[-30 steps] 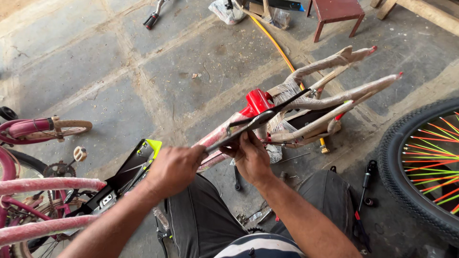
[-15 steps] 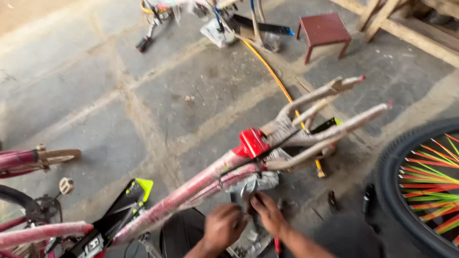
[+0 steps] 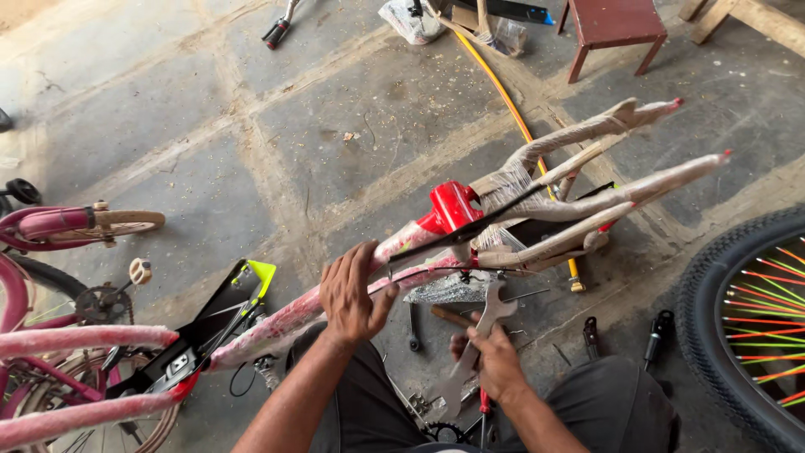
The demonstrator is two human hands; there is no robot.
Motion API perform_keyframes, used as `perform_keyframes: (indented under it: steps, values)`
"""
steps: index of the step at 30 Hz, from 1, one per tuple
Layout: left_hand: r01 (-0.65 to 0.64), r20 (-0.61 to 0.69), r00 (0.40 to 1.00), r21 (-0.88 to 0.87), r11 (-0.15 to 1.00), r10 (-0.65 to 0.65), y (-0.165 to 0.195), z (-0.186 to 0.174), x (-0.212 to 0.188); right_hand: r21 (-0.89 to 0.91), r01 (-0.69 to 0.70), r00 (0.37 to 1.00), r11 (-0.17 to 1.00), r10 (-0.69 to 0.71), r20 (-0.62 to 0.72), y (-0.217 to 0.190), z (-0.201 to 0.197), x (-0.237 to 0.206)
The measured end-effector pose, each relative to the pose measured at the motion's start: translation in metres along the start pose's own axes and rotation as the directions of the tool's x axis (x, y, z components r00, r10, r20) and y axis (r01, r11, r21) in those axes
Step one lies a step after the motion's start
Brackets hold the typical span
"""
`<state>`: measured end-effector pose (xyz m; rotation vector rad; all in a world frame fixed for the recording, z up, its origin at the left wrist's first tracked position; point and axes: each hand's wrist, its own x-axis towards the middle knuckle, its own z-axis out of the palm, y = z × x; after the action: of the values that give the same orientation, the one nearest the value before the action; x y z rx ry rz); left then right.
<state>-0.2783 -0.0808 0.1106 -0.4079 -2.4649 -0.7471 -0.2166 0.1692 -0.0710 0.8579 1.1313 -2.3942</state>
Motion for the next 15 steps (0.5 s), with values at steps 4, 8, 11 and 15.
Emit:
perform_keyframes:
  steps: [4, 8, 11, 15]
  values:
    - [0.303, 0.252, 0.934, -0.183, 0.935, -0.253, -0.003, -0.015, 0.016, -0.034, 0.122, 0.992, 0.992, -0.123, -0.03, 0.005, -0.008, -0.01]
    - [0.397, 0.274, 0.918, -0.632, 0.666, -0.287, 0.015, -0.056, 0.053, -0.038, 0.075, 0.99, 0.996, -0.07, 0.123, -0.001, -0.017, -0.032]
    - [0.221, 0.236, 0.961, -0.354, 0.909, -0.142, 0.053, -0.087, 0.075, -0.086, 0.169, 0.96, 0.982, -0.145, 0.239, -0.011, -0.007, -0.057]
    - [-0.253, 0.304, 0.9, -0.218, 0.943, 0.312, 0.106, -0.096, 0.117, 0.112, 0.142, 0.878, 0.984, -0.177, 0.444, -0.019, 0.049, -0.086]
